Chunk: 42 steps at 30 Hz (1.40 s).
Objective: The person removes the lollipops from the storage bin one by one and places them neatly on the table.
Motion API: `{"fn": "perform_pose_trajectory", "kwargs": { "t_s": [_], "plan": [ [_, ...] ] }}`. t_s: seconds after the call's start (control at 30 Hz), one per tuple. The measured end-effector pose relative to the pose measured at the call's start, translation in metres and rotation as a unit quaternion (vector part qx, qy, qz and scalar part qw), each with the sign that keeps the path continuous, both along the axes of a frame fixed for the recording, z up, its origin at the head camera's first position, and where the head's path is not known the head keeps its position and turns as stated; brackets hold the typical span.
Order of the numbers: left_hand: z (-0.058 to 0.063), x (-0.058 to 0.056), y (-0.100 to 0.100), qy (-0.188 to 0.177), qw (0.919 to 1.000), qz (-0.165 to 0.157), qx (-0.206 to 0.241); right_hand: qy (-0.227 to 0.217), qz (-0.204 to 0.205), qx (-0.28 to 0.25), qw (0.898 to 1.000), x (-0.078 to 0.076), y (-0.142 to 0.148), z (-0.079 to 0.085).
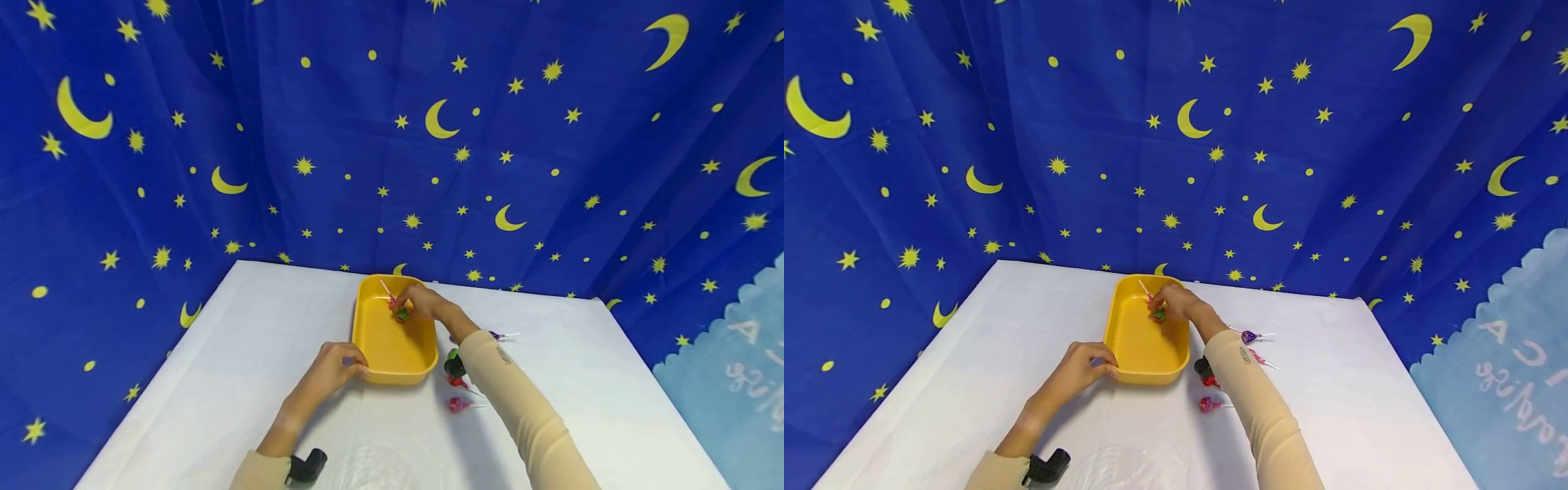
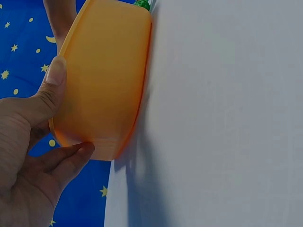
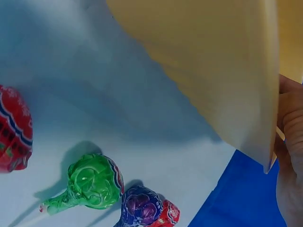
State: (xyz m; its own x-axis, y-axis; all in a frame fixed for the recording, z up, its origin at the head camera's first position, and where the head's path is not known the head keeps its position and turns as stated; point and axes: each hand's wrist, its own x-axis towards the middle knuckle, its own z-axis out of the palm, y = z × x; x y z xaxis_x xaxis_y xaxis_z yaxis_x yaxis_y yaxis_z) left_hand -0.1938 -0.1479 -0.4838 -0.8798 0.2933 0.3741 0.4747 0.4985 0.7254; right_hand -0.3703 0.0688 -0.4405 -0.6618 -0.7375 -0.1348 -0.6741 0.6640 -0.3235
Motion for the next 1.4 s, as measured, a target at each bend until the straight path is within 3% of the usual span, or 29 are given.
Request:
{"fn": "perform_pose_trajectory", "kwargs": {
  "t_s": [0.33,0.6,0.93,1.4],
  "plan": [
    [-0.0006,-0.0019,0.0035,0.013,0.9999,0.003,0.001,0.023,-0.025,0.042,0.999,0.0009,0.0017,-0.0019],
    [0.0018,-0.0014,0.0045,-0.003,1.0,0.008,-0.002,0.022,0.008,0.038,0.999,0.0022,0.0028,-0.0034],
    [0.0041,-0.0022,0.0021,-0.009,0.9999,0.008,-0.004,0.021,0.011,0.045,0.999,0.0016,0.0022,-0.002],
    [-0.0005,-0.0004,0.0022,0.003,0.9999,0.012,-0.007,0.02,0.073,-0.026,0.997,0.0061,0.002,-0.0078]
  ]
}}
